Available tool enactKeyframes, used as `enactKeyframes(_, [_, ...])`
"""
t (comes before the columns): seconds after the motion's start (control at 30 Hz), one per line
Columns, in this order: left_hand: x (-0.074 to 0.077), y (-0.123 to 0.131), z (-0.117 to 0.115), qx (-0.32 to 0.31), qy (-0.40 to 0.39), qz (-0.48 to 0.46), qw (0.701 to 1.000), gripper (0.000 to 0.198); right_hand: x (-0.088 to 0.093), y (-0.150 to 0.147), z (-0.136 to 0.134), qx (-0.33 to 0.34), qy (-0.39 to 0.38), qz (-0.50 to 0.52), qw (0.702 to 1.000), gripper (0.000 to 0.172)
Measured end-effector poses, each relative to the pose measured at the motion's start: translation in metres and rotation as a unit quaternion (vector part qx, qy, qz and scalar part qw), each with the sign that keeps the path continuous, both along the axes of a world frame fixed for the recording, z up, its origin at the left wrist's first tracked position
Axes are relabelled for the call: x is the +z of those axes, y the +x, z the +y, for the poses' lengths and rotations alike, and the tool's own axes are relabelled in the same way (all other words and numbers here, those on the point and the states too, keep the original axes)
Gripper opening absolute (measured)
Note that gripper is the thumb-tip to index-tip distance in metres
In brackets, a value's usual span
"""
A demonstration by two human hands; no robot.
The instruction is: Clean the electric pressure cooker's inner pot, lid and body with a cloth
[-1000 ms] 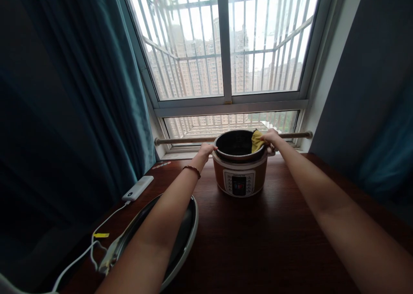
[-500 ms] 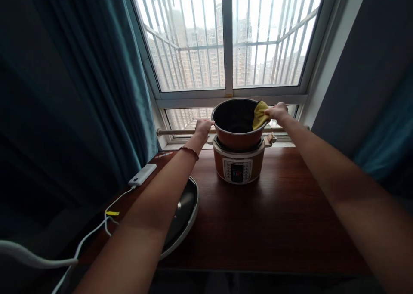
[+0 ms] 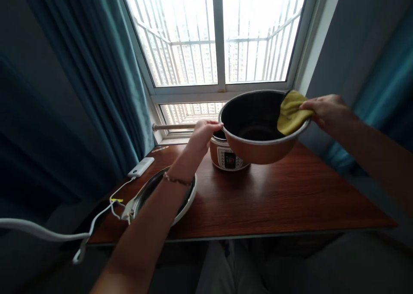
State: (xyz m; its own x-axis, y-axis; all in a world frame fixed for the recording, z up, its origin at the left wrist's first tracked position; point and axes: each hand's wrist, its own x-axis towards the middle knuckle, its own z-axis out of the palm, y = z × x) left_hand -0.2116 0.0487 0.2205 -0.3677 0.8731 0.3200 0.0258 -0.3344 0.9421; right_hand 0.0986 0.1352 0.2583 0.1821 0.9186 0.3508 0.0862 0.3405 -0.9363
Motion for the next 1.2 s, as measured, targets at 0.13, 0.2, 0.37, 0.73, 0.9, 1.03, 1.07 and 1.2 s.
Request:
enactKeyframes(0.13, [-0.074,0.035,-0.047,0.01,-0.031,0.048,0.998,0.019,-0.077,0.027,-0.047,-0.024,-0.076,0.022,0.997,0.017])
enactKeyframes(0.2, [-0.114,0.049,-0.067,0.054,-0.065,0.081,0.993,0.015,-0.12,0.041,-0.058,-0.002,-0.121,0.042,0.992,0.025])
enactKeyframes(0.37, [-0.184,0.075,-0.103,0.098,-0.133,0.089,0.982,0.012,-0.204,0.066,-0.067,0.036,-0.165,0.042,0.985,0.038])
enactKeyframes(0.73, [-0.211,0.065,-0.116,0.105,-0.181,0.07,0.975,0.018,-0.258,0.047,-0.058,0.103,-0.212,0.079,0.969,0.04])
enactKeyframes(0.9, [-0.215,0.063,-0.115,0.119,-0.18,0.063,0.974,0.018,-0.262,0.034,-0.056,0.101,-0.215,0.085,0.968,0.038])
enactKeyframes(1.03, [-0.219,0.063,-0.113,0.118,-0.177,0.063,0.975,0.017,-0.263,0.035,-0.054,0.102,-0.214,0.075,0.969,0.038])
enactKeyframes(1.07, [-0.22,0.063,-0.112,0.117,-0.178,0.061,0.975,0.017,-0.264,0.035,-0.054,0.102,-0.213,0.068,0.969,0.038])
enactKeyframes(1.2, [-0.218,0.061,-0.112,0.122,-0.18,0.054,0.975,0.015,-0.268,0.036,-0.055,0.114,-0.21,0.046,0.97,0.038])
